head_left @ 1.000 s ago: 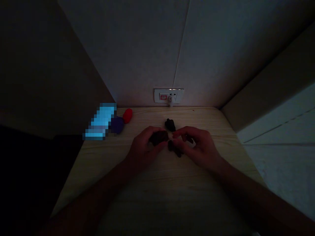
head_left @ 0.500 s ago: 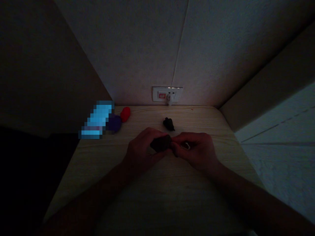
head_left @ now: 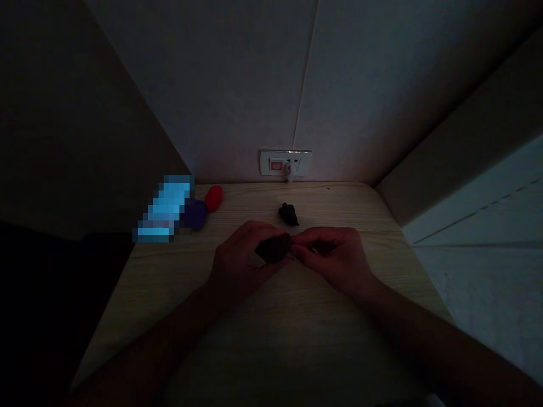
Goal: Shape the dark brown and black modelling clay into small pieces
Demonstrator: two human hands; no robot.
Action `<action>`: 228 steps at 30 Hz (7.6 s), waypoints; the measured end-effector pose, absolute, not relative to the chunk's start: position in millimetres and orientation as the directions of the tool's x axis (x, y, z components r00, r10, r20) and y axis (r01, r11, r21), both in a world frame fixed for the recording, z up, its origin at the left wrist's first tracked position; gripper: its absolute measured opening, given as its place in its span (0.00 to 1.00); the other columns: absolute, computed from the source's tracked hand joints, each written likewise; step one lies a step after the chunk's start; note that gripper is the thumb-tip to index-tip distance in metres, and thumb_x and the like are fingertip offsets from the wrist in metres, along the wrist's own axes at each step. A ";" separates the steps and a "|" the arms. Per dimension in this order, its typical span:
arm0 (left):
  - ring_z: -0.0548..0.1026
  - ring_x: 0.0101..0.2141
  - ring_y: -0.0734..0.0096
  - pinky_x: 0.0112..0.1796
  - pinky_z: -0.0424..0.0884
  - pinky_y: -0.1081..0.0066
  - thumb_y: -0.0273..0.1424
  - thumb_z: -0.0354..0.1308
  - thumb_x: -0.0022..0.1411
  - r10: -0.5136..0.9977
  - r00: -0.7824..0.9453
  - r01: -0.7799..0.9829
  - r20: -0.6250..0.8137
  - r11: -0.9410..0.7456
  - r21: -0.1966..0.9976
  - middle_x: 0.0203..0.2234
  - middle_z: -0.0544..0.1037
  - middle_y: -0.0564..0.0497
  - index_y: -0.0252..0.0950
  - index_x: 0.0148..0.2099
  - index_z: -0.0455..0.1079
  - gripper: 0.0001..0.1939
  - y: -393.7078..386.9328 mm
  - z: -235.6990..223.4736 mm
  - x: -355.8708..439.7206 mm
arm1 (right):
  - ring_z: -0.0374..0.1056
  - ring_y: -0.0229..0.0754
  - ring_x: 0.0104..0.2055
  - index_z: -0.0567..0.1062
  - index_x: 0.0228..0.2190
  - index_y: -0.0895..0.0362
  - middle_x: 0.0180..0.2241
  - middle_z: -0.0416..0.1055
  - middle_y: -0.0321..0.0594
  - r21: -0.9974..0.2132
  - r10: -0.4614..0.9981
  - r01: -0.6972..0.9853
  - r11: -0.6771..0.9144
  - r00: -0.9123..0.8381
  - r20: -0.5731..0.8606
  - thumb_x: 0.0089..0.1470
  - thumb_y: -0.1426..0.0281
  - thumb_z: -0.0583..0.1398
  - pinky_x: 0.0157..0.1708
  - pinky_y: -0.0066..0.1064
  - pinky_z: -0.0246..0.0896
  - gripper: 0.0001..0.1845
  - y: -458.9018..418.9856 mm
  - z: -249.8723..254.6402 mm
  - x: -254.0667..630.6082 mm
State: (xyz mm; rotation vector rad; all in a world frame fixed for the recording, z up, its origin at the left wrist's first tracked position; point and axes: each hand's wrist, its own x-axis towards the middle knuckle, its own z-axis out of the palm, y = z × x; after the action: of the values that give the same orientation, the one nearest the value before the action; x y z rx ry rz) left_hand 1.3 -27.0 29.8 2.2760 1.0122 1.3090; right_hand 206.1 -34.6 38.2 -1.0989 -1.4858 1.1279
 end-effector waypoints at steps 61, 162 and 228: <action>0.69 0.56 0.49 0.57 0.69 0.48 0.26 0.60 0.63 0.681 0.515 0.577 0.521 -0.725 0.377 0.55 0.71 0.36 0.32 0.61 0.69 0.24 -16.1 18.1 -4.5 | 0.80 0.45 0.37 0.87 0.36 0.53 0.36 0.85 0.41 -0.998 0.974 0.055 0.021 0.223 0.032 0.44 0.64 0.74 0.40 0.35 0.75 0.14 7.0 8.0 224.6; 0.82 0.28 0.65 0.30 0.80 0.69 0.32 0.72 0.56 0.867 0.436 -0.582 -0.243 0.477 0.658 0.32 0.85 0.43 0.29 0.38 0.79 0.11 -9.1 16.6 12.4 | 0.71 0.37 0.24 0.82 0.23 0.55 0.23 0.79 0.36 -0.999 0.997 -0.001 -0.044 -0.069 -0.044 0.34 0.63 0.78 0.27 0.29 0.66 0.14 2.6 8.7 218.0; 0.82 0.30 0.64 0.32 0.79 0.67 0.31 0.70 0.58 0.851 0.481 -0.559 -0.212 0.484 0.674 0.34 0.86 0.42 0.31 0.38 0.77 0.09 -8.9 15.1 10.2 | 0.61 0.31 0.18 0.80 0.21 0.57 0.17 0.71 0.32 -0.993 0.986 -0.056 -0.105 -0.135 -0.097 0.41 0.58 0.76 0.20 0.26 0.54 0.17 4.1 11.5 219.9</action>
State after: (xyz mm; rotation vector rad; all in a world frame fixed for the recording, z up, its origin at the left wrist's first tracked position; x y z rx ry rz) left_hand 10.2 -8.9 15.1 0.5728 0.5791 0.9190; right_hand 219.9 4.1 11.5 -1.1703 -1.2086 1.4119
